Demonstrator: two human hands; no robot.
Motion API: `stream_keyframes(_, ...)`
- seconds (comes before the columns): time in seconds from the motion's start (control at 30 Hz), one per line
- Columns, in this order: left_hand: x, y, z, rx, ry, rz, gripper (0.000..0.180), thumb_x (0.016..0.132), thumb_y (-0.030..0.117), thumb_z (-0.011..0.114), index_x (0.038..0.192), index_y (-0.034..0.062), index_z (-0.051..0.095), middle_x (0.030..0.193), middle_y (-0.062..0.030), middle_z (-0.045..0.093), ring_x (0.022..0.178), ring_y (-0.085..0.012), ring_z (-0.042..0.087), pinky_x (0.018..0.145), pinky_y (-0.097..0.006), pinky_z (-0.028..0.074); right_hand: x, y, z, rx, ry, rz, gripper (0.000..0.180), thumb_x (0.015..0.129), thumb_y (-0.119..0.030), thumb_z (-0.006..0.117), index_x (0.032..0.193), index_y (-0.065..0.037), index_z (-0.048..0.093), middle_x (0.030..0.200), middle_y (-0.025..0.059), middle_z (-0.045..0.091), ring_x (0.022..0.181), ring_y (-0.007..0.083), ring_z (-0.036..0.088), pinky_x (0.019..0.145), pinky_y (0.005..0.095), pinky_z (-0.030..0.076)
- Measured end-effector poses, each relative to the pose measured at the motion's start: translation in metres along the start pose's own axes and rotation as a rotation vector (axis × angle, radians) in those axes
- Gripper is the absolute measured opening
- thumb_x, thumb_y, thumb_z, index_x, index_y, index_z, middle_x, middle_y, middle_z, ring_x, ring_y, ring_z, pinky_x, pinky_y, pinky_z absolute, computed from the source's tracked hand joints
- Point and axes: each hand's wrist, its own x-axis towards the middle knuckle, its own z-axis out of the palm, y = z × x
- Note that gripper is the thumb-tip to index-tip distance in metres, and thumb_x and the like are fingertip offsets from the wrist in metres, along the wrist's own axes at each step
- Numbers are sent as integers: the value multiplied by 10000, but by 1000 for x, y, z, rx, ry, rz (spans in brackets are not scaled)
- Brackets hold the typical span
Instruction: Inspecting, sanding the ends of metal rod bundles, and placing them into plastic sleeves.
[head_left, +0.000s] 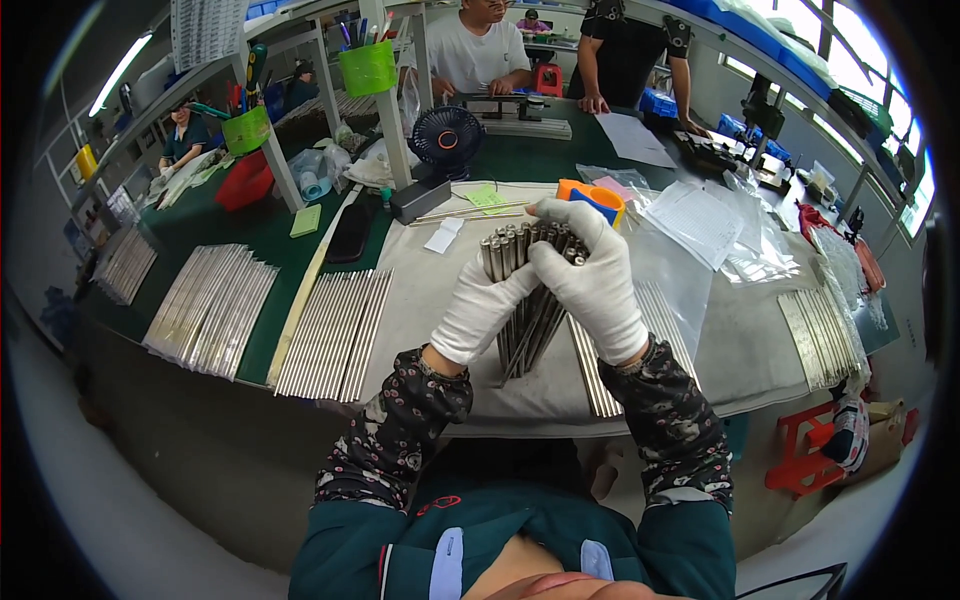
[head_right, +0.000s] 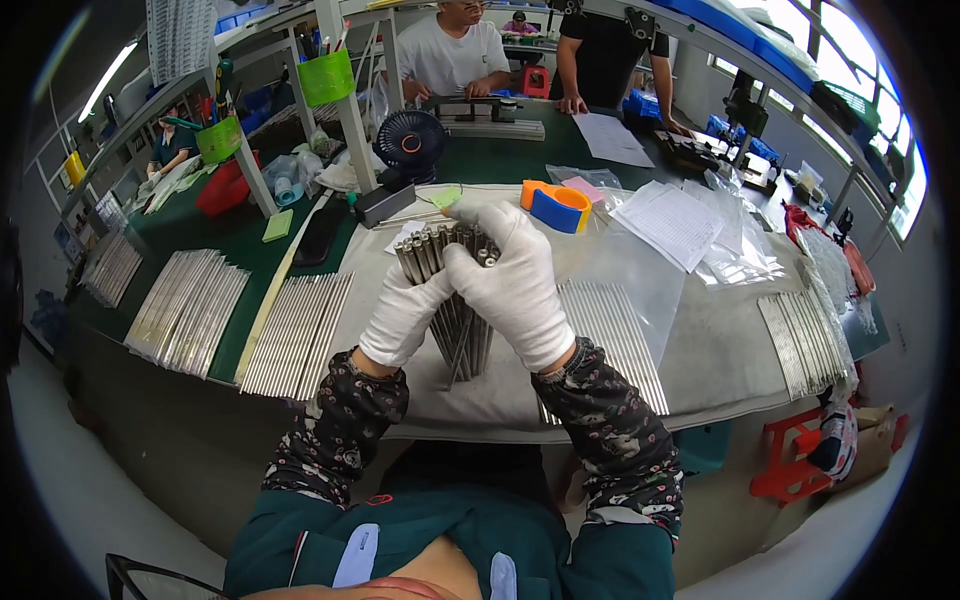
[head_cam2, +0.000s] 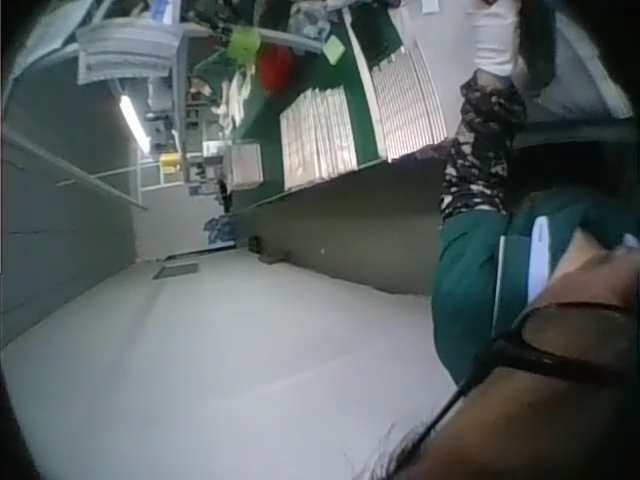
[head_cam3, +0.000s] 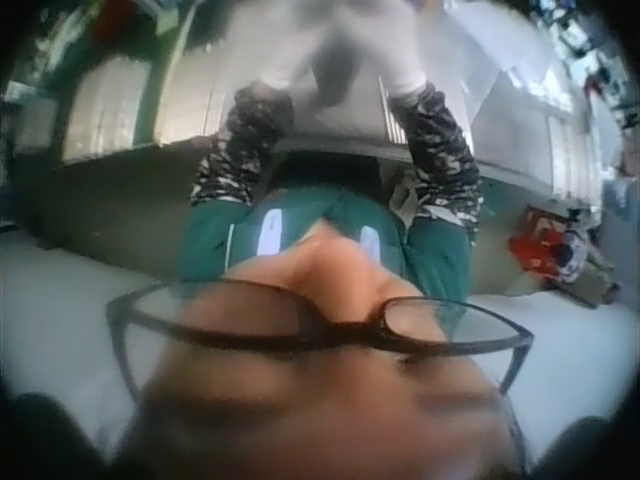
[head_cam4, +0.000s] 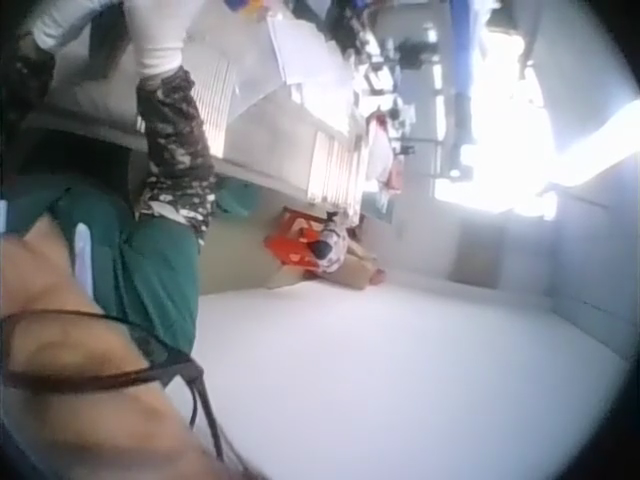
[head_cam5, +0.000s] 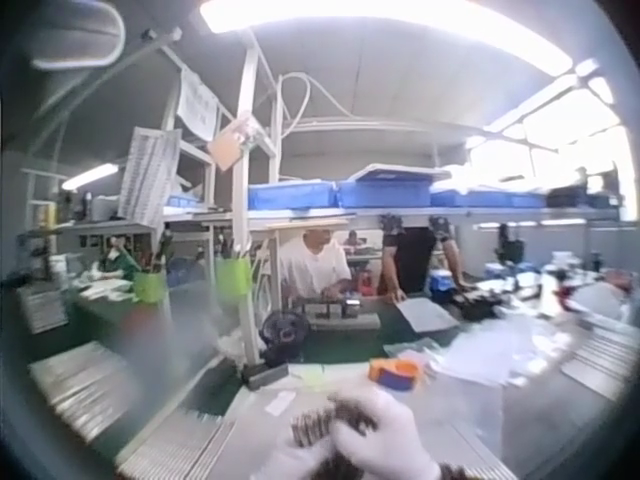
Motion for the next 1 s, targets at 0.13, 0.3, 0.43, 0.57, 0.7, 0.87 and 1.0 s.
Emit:
stream_keyframes(0.13,0,-4,-3,-14,-15,-21,237,873,115,578,1092,27,546,995,6,586,890,-65,544,761,-210,467,3,1,-1,-99,-18,-190,158,690,5,610,845,-9,636,830,100,606,766,199,597,690,277,476)
stream_keyframes(0.3,0,-1,-3,0,-20,-32,249,872,122,581,1098,26,542,979,7,587,881,-65,546,757,-212,470,3,2,-1,-95,-28,-168,211,692,5,608,898,-16,647,817,92,598,755,203,589,676,276,472)
stream_keyframes(0.43,0,0,-4,26,-40,-87,264,867,141,592,1097,21,541,957,8,588,868,-67,547,753,-210,470,4,-1,-2,-69,-44,-136,198,695,21,599,885,-17,639,799,89,596,750,200,586,673,277,470)
stream_keyframes(0.57,1,-2,-9,75,-62,-107,272,867,157,595,1093,18,541,949,6,585,866,-67,545,745,-214,470,6,1,-2,-97,-83,-238,186,691,17,594,870,-19,630,783,87,594,748,200,583,680,279,468)
stream_keyframes(0.7,0,-1,-10,61,-66,-108,256,871,158,590,1077,14,545,940,5,583,862,-66,544,737,-216,471,5,3,-1,-53,-80,-143,241,694,5,589,928,-24,640,797,87,600,758,206,582,685,280,468)
stream_keyframes(0.87,1,2,-8,92,-64,-142,256,873,188,591,1052,9,555,921,3,580,850,-71,543,732,-219,472,6,-6,-2,-50,-97,-164,162,692,8,594,848,-22,628,800,87,600,781,210,581,711,292,467)
stream_keyframes(1.0,0,2,-10,107,-71,-144,276,873,206,591,1057,5,550,923,-2,580,857,-75,540,740,-224,471,7,-1,-1,-87,-129,-219,164,693,-7,598,854,-24,629,798,84,594,780,212,577,717,296,464)
